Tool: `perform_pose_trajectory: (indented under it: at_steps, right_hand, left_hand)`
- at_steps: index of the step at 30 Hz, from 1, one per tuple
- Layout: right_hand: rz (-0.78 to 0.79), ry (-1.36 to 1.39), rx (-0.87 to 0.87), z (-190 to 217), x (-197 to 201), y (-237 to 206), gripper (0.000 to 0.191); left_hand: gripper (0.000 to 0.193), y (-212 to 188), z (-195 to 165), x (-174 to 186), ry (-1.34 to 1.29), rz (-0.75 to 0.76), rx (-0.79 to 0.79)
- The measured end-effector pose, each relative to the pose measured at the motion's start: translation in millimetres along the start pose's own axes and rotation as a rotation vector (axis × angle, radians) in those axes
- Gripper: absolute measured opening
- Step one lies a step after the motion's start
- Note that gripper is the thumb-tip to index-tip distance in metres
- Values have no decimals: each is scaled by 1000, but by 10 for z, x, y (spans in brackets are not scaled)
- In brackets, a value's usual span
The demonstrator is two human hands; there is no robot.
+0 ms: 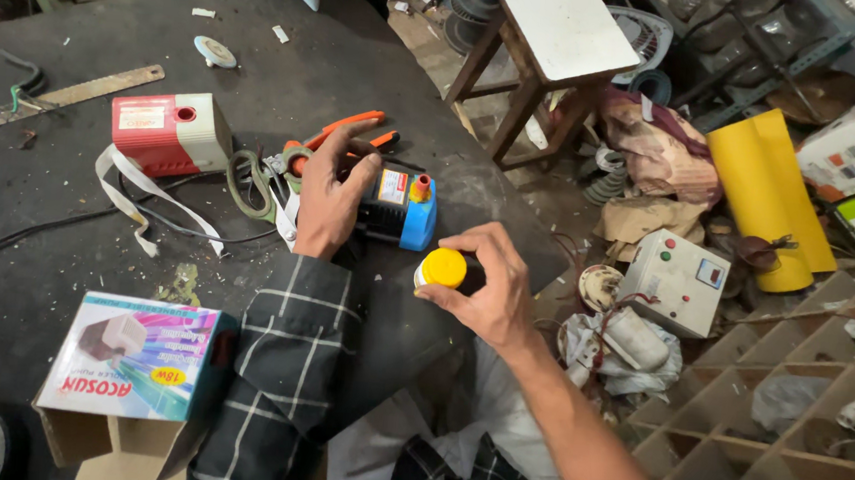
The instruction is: The person applies a yellow lubricant to the shaft of a small blue motor using a brush, then closes the container. They handle a black power cord and later connect red wires to a white iron while another person holds the iron. The person also picks up a red wire from the floor and prepares it for connection.
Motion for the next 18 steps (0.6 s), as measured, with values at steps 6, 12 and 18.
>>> perform_pose_trajectory:
  at_steps: [6,12,18]
  right_hand:
    - [119,273,23,94,-21,-74,58]
    - [241,467,-148,-74,-101,-15,53]
    - [170,114,13,-39,-178,191,57]
  left_hand:
    - [53,49,-231,77,139,-22,-231]
    - [58,-206,-695,255,290,-292,-433]
    - [78,-834,-686,-138,208,-175,-261]
Point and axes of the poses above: each hand's wrist, its own y-axis towards the middle knuckle, its own x-axis out of the back of the hand, z = x × y, the point moved 8 cm from there along y, towards the middle knuckle, and after that the axes turned 4 degrees about -x, right-handed, at the moved point
